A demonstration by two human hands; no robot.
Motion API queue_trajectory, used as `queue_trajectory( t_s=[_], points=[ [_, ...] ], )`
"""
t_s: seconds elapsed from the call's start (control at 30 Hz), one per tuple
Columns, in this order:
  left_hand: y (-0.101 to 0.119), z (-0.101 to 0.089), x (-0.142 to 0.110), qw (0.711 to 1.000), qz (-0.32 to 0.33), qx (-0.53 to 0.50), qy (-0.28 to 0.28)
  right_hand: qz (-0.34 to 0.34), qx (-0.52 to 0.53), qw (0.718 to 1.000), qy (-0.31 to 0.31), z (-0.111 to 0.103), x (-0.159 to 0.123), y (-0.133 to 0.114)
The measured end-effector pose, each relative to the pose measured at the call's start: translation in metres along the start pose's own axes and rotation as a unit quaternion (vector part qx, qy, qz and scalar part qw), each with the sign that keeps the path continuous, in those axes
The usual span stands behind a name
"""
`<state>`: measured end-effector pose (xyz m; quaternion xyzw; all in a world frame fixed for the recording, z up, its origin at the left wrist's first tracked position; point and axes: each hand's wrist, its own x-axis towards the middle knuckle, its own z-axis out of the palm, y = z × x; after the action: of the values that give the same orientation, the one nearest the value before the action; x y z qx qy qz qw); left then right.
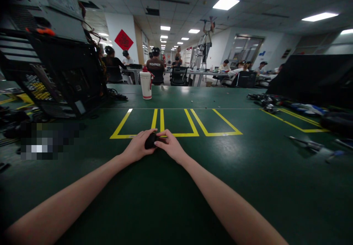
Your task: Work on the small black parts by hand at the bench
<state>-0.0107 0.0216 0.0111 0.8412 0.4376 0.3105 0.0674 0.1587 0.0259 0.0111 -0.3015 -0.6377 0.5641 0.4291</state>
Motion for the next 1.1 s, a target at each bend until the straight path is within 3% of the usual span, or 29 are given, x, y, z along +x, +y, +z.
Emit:
queue_trajectory(
  t_s=[0.67,0.9,1.1],
  points=[
    [-0.0009,0.0006,0.0009,1.000,0.003,0.012,0.001,-0.006,-0.009,1.000,0.011,-0.0005,0.0021,0.0016],
    [0.0006,-0.0009,0.0005,1.000,-0.001,0.007,-0.005,0.010,-0.001,1.000,-0.018,-0.0022,0.0006,0.0005],
    [0.0000,-0.0002,0.0008,1.000,-0.005,-0.001,-0.002,-0.008,-0.068,0.998,0.011,-0.0015,-0.0012,0.0009]
  ],
)
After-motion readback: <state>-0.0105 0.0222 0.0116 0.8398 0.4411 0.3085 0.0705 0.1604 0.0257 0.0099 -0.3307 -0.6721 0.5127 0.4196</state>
